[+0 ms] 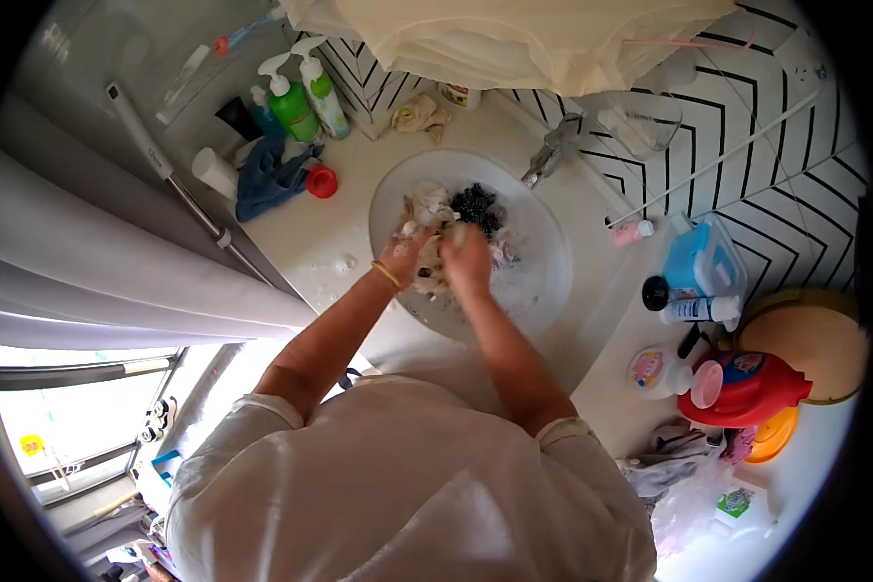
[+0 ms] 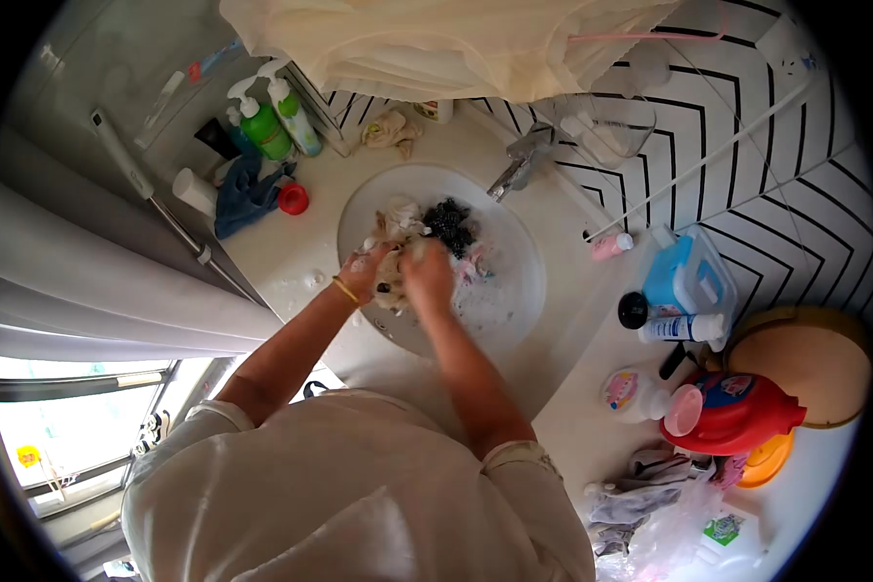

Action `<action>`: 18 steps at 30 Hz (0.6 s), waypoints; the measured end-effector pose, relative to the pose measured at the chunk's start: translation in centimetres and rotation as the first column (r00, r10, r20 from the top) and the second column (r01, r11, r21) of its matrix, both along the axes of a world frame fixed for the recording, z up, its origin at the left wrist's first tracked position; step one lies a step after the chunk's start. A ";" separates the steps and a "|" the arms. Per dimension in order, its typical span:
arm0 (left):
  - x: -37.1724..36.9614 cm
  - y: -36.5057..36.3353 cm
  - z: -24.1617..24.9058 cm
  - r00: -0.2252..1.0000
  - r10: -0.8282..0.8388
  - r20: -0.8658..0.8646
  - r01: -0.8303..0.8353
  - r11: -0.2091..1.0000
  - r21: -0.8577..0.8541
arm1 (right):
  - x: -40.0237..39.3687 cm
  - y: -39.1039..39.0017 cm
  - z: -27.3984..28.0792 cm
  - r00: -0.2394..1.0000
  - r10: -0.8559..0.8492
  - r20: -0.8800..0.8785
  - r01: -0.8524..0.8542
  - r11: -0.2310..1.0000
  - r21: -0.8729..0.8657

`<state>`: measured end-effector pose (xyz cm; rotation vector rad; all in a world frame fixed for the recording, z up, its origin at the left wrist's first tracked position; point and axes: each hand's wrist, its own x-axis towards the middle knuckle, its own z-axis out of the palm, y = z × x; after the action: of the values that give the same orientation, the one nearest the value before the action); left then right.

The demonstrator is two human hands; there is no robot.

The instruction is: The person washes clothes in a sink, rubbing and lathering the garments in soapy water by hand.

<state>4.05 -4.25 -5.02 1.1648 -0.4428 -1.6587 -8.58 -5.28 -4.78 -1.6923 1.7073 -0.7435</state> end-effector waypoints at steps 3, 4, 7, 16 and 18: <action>0.1 -0.4 5.1 0.997 0.043 0.060 -0.046 0.998 0.044 | -3.4 -3.7 -0.7 0.744 -0.326 0.584 0.036 0.892 0.451; 1.7 -1.7 3.5 0.997 0.075 0.017 -0.076 0.994 0.074 | -4.4 -4.0 0.0 0.834 -0.226 0.503 0.027 0.928 0.372; 4.2 -1.8 3.0 0.985 0.172 0.029 -0.174 0.980 0.096 | -7.2 -4.0 3.0 0.818 -0.088 0.569 -0.157 0.916 0.368; -3.1 4.1 1.0 0.691 0.166 -0.703 0.336 0.788 0.516 | -3.7 -0.4 6.8 0.392 -0.188 0.901 -0.332 0.884 0.329; -3.8 4.7 -0.1 0.518 0.000 -0.855 0.289 0.941 0.175 | -3.2 0.6 7.9 0.296 -0.145 0.944 -0.424 0.866 0.266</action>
<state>0.26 0.43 -5.09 0.3616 0.3807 -2.2694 -11.80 -4.65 3.10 -0.6667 0.6986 -0.8735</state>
